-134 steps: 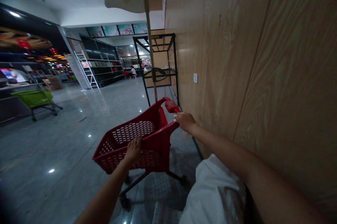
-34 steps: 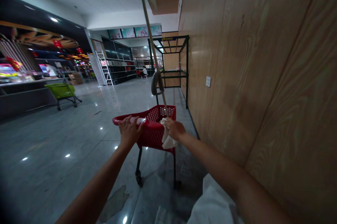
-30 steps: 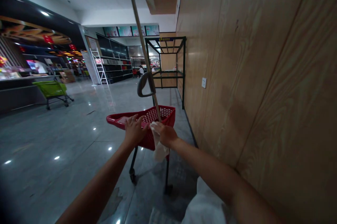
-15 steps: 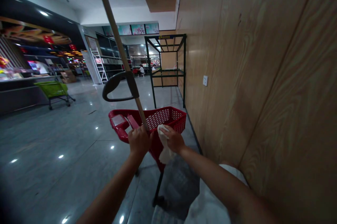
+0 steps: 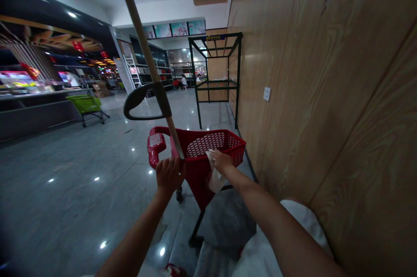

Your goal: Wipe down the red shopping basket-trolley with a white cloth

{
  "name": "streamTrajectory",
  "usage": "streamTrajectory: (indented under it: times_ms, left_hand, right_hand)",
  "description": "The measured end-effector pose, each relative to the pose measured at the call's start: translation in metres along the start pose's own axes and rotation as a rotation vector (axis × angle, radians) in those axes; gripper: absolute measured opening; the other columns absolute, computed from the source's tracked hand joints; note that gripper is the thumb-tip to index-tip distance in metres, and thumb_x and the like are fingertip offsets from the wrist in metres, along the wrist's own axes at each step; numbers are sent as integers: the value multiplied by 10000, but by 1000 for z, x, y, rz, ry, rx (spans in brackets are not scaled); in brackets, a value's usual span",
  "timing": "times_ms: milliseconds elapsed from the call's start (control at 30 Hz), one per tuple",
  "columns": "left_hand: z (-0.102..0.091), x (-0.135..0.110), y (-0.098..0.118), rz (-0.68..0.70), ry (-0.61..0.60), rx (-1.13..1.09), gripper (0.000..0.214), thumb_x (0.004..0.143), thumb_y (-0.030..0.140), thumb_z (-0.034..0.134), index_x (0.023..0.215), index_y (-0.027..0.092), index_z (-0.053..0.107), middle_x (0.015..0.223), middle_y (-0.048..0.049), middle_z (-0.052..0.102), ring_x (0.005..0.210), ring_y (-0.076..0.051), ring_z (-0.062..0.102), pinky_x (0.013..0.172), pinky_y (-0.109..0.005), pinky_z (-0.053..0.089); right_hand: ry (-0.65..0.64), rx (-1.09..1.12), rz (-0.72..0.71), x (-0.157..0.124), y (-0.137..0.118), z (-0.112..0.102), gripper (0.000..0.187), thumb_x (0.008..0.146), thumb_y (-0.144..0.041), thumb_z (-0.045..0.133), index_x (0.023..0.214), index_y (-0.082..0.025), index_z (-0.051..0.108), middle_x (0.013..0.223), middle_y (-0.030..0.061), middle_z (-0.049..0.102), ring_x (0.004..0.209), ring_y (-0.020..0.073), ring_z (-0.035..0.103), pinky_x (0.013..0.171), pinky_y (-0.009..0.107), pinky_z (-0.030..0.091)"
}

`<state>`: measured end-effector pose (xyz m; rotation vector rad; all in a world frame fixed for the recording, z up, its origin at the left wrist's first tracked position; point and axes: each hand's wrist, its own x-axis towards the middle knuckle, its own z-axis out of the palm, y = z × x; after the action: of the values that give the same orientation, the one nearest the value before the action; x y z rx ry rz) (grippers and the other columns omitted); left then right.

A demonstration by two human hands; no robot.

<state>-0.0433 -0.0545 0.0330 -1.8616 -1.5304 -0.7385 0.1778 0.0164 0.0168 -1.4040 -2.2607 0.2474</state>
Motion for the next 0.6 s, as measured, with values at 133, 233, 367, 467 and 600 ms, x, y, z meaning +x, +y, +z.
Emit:
streamTrajectory:
  times_ms: [133,233,367,467,600]
  left_hand:
    - [7,0,-3,-108,13,-8,317,863,361,436,1028,191,647,1017,-116,673,915,-262,565,897,-438,322]
    - [10,1,-3,-150,49,2,304,855,363,449,1003,192,652,998,-108,681,889,-261,564,886,-431,326]
    - [8,4,-10,-136,35,2,306,860,373,447,977,184,657,980,-111,686,897,-263,566,889,-427,329]
    - [5,4,-19,-119,20,-6,311,864,381,445,985,184,653,994,-113,684,926,-263,570,909,-424,330]
    - [8,0,-34,-106,-3,-27,314,864,389,443,1010,188,634,1017,-117,674,953,-267,576,938,-439,328]
  right_hand:
    - [-82,-15,20,5,8,-12,404,887,-118,401,1228,-199,602,1319,65,576,1158,180,554,948,283,424]
    - [-141,26,-105,23,-29,-12,300,908,-201,440,1111,-225,659,1164,15,669,1061,159,596,892,235,433]
    - [-82,45,-301,38,-82,-2,268,914,-238,450,1104,-256,639,1154,-1,661,1046,158,589,887,241,429]
    - [-40,-8,-289,33,-80,4,274,924,-232,439,1131,-259,615,1186,15,639,1083,157,568,911,247,416]
    - [-82,-84,-109,14,-26,1,284,952,-248,402,1136,-245,618,1206,30,627,1074,155,574,897,245,421]
